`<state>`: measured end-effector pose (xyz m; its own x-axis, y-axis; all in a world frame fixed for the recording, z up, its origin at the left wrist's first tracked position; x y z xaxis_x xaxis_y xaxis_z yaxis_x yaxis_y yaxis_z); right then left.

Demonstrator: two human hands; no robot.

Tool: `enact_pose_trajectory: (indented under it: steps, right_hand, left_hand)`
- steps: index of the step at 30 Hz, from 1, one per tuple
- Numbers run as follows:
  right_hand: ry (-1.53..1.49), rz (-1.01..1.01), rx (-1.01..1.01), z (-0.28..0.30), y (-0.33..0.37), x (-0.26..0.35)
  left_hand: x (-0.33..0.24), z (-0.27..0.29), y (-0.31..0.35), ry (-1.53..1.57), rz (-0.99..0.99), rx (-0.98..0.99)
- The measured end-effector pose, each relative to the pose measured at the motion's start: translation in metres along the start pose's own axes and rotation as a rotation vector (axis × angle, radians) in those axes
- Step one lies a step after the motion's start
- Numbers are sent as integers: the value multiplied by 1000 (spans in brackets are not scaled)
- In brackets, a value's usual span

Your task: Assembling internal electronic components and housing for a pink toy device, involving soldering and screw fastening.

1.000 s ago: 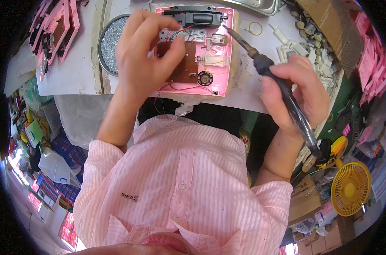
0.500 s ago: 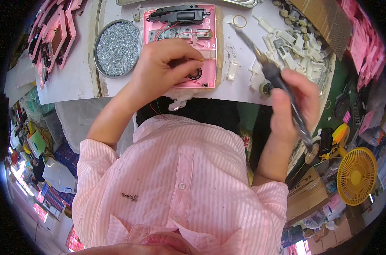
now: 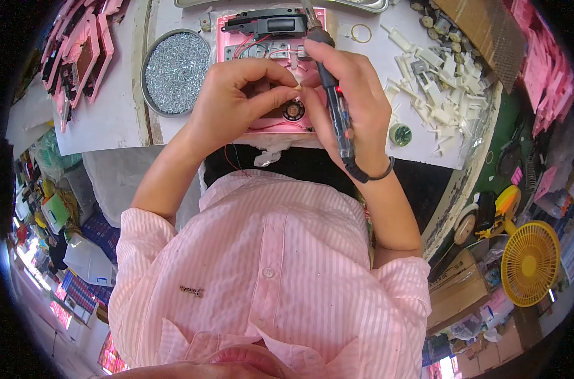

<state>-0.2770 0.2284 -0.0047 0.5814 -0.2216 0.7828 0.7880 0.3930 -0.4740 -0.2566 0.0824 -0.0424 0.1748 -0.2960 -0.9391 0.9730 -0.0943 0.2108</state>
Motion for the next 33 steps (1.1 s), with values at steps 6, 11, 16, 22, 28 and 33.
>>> enact_pose_trajectory:
  steps: [6, 11, 16, 22, 28, 33]
  right_hand:
    - [74, -13, -42, 43, 20, 9]
    - [-110, -159, -145, 62, 37, 0]
    - [71, -1, -28, 16, 14, 6]
    - [-80, 11, -65, -7, 5, -3]
    - [2, 47, -42, -7, 2, 3]
    - [106, 114, -30, -6, 6, 10]
  left_hand:
    - [-13, -3, 5, -167, -176, 2]
    - [-16, -4, 5, -214, -198, 10]
    - [-8, 3, 7, -128, -158, -6]
    - [-1, 6, 8, -42, -120, -26]
    - [2, 6, 7, 18, -97, -24]
    - [-1, 3, 6, -33, -144, -47]
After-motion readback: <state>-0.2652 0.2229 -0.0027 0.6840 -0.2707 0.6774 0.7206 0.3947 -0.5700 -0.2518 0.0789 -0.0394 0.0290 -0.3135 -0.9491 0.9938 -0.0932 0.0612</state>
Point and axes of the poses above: each hand's wrist, its own y-axis away from the middle knuckle, its own z-axis out of the back of the hand, x = y × z, the point moved 9 cm from there along -y, towards the middle knuckle, and after that the axes turned 8 degrees about z, right-handed, at the moved point
